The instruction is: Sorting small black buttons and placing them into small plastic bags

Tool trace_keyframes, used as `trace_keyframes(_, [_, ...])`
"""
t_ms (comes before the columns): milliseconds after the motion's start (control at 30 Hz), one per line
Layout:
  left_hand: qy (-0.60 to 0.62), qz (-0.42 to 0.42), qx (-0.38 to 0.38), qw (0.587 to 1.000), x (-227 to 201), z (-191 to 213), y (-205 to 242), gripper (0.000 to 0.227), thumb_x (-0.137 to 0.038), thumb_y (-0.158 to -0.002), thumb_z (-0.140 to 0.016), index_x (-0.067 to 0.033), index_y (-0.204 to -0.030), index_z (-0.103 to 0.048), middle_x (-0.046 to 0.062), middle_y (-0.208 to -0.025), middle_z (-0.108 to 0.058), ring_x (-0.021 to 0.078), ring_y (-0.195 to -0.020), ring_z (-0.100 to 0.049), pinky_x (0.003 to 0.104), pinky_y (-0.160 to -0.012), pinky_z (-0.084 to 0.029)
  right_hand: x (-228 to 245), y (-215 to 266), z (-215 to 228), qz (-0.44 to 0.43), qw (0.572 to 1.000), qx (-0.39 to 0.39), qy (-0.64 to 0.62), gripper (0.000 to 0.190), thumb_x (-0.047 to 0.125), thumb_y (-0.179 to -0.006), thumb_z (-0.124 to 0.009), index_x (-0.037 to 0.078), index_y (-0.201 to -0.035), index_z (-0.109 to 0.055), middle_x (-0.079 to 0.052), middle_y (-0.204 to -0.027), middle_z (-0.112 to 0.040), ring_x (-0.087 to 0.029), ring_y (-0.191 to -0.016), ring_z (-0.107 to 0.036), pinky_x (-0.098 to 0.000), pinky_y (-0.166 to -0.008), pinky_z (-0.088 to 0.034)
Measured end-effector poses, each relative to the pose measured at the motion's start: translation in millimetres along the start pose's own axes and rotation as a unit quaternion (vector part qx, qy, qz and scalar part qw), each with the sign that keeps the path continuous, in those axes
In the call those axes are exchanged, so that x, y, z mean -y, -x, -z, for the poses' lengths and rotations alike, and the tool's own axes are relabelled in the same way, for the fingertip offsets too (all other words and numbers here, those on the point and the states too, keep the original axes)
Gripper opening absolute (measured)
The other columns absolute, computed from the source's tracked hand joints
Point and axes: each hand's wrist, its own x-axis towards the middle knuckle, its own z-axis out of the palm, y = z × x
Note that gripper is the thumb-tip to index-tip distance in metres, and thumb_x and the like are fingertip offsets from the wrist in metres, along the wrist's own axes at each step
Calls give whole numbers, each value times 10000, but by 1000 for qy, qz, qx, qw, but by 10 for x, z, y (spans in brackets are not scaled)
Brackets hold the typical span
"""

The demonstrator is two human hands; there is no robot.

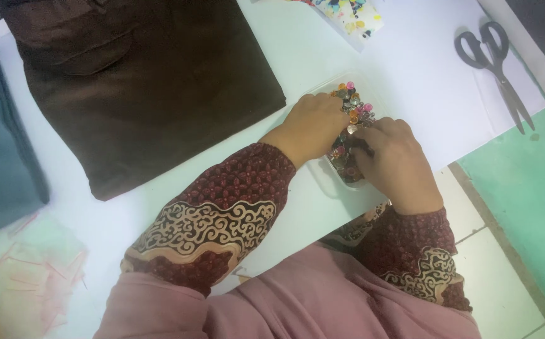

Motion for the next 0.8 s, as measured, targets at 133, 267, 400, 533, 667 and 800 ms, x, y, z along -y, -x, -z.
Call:
trace_keyframes(133, [-22, -8, -13, 1000, -25, -43, 8, 111, 42, -783, -731, -66, -764, -715, 96, -765, -602, 249, -713, -542, 388, -654, -392, -73, -51, -109, 5, 1000, -13, 12, 221, 135, -885, -772, 59, -1091, -797, -119, -868, -665, -230, -833, -630, -329, -716, -569])
trace_keyframes(267, [-10, -12, -3, 1000, -7, -60, -12, 56, 5, -799, -734, -49, -787, -726, 105, -797, -620, 253, -740, -555, 388, -664, -396, -113, -138, -244, 0, 999, -22, 44, 196, 191, -919, -751, 90, -1079, -798, -74, -836, -648, -178, -807, -613, -293, -703, -557])
trace_keyframes(400, [1, -16, 11, 1000, 20, -32, -65, 33, -109, -817, -740, -79, -812, -730, 79, -807, -622, 242, -759, -558, 389, -683, -396, -89, -200, -276, 2, 998, -21, 67, 153, 170, -957, -710, 71, -1035, -796, -78, -820, -634, -185, -784, -600, -299, -697, -548])
trace_keyframes(533, [11, -26, -46, 999, -11, -203, -44, 109, 39, -829, -651, -46, -801, -714, 83, -775, -600, 273, -740, -569, 401, -656, -402, -175, -166, -447, -6, 996, -57, 68, 145, 164, -986, -688, 75, -1016, -798, -66, -816, -627, -163, -796, -592, -270, -721, -552])
trace_keyframes(667, [19, -28, -48, 998, -14, -169, -13, 125, 51, -840, -632, -39, -777, -690, 92, -784, -596, 294, -740, -565, 406, -654, -408, -133, -151, -395, -6, 996, -59, 68, 143, 175, -981, -696, 70, -1010, -789, -69, -826, -625, -176, -809, -598, -290, -719, -553])
trace_keyframes(800, [14, -15, -49, 999, -28, -171, -36, 109, 5, -859, -623, -69, -828, -696, 83, -803, -605, 287, -763, -586, 418, -660, -422, -50, -152, -324, -10, 996, -45, 81, 144, 180, -967, -699, 66, -993, -783, -81, -853, -637, -190, -833, -604, -304, -725, -562])
